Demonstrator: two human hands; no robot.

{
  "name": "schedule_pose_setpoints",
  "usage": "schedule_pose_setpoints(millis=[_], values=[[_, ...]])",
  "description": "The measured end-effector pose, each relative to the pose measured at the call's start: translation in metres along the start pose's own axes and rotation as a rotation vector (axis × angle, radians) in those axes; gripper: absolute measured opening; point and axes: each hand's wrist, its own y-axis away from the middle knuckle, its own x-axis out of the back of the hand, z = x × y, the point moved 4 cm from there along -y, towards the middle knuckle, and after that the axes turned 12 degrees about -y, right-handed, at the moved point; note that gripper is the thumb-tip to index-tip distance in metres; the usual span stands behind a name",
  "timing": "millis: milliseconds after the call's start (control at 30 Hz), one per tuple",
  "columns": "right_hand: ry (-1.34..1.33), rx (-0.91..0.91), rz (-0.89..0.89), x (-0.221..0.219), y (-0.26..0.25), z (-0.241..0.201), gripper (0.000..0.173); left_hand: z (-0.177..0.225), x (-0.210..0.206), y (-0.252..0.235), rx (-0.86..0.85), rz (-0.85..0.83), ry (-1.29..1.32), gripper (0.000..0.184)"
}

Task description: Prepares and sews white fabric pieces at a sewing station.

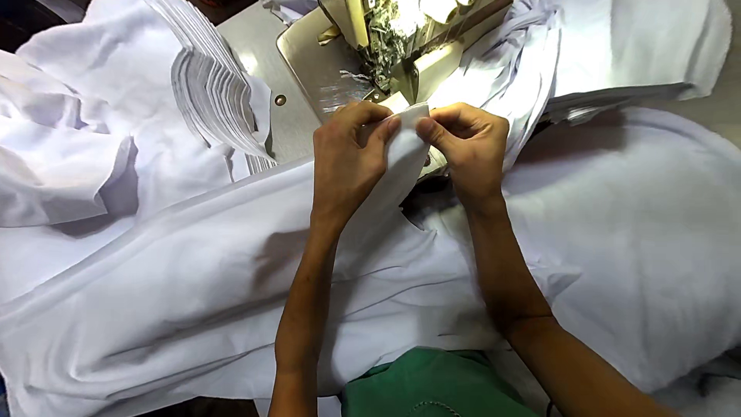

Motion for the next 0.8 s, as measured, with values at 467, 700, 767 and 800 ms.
schedule_pose_setpoints(millis=[467,700,767,800], values=[[0.199,0.031,0.095,-0.009,-0.003,0.031,0.009,-0.013,-0.02,-0.003,0.106,0.066,-0.171,0.015],[0.159,-0.048,0.105,-0.015,0.0,0.035,0.01,-0.006,-0.014,0.0,0.106,0.001,-0.176,0.014],[0.136,-0.071,0.123,-0.017,0.002,0.036,0.01,-0.006,-0.014,-0.001,0.112,-0.005,-0.186,0.013],[0.134,-0.07,0.123,-0.016,0.003,0.034,0.009,-0.006,-0.015,-0.001,0.112,-0.004,-0.185,0.013]])
